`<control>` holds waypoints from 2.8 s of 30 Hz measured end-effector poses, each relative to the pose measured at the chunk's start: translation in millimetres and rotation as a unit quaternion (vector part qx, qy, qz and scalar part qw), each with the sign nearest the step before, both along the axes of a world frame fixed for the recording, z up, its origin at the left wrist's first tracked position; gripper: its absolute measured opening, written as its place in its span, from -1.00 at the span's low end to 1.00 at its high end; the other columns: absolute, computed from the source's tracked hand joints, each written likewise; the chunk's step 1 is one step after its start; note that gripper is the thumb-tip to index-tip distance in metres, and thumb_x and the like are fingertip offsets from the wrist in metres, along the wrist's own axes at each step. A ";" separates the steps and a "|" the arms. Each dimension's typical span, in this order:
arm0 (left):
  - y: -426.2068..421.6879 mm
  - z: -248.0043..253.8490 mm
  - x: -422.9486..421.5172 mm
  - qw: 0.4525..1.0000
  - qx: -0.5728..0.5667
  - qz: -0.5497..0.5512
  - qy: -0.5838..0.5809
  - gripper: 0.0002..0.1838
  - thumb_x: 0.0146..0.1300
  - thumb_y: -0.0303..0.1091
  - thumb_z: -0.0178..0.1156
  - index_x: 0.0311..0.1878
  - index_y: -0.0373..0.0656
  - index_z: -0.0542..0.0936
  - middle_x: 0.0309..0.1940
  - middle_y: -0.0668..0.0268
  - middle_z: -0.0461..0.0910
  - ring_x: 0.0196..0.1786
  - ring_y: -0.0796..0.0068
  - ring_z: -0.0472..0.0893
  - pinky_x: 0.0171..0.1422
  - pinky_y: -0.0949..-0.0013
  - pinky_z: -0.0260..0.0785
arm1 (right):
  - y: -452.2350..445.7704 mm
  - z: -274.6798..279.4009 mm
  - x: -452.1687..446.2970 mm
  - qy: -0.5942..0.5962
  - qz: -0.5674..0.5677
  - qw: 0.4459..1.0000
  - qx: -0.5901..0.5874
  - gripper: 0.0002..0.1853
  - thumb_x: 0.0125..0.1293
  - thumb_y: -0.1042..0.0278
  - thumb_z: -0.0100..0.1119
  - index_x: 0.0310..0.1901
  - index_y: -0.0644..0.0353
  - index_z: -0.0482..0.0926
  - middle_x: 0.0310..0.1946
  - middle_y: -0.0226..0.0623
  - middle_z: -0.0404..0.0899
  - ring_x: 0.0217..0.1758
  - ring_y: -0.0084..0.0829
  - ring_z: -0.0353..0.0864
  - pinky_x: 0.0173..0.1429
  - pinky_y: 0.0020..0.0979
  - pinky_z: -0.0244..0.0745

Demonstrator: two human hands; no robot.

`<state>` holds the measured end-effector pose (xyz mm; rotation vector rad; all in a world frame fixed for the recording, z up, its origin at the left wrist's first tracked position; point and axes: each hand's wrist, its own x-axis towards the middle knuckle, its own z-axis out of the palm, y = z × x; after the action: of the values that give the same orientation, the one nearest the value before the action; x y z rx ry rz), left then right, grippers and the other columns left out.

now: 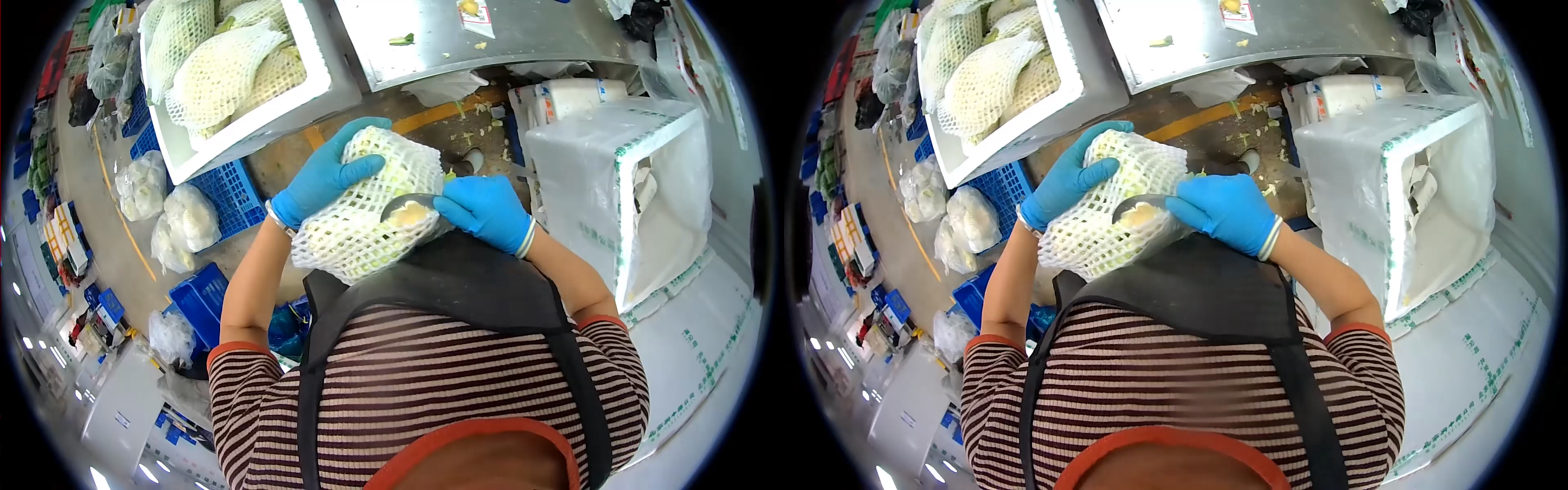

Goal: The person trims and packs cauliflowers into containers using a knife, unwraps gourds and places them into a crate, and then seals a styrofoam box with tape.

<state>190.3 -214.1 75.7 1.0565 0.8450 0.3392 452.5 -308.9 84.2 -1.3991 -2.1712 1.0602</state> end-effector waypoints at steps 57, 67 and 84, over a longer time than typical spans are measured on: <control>165.0 84.8 -156.4 0.777 -0.044 0.590 -0.217 -0.41 0.53 -0.05 0.01 0.49 -0.11 0.21 0.37 0.06 0.38 0.26 0.11 0.55 0.26 0.06 0.54 | 519.7 -41.9 -255.3 -0.155 0.080 0.945 0.278 0.26 -0.01 0.00 0.56 0.61 -0.28 -0.19 0.62 -0.23 -0.12 0.63 0.04 -0.04 0.44 0.46 -0.05; 217.1 98.1 -242.9 0.763 0.167 0.625 0.004 -0.46 0.50 -0.18 0.08 0.43 -0.17 0.23 0.20 0.08 0.51 0.10 0.23 0.64 0.15 0.21 0.61 | 643.3 -63.7 -250.7 0.410 -0.120 0.880 0.207 -0.37 0.06 0.25 0.44 0.22 0.18 0.53 -0.05 -0.10 0.67 0.00 -0.23 0.66 0.08 -0.25 0.56; 516.6 -84.3 -229.9 0.678 0.363 0.348 0.536 -0.16 0.18 0.08 0.29 0.40 -0.30 0.34 0.20 -0.20 0.52 0.21 -0.12 0.55 0.31 0.04 0.35 | 326.4 -4.9 95.4 0.681 -0.441 0.580 -0.073 -0.38 0.36 0.02 -0.02 0.35 0.22 0.41 0.22 -0.08 0.54 0.19 -0.12 0.60 0.24 -0.06 0.57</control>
<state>-39.6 302.6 -8.6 1.6647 2.3555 0.7578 547.9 17.5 79.2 -0.8353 -0.1775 1.1625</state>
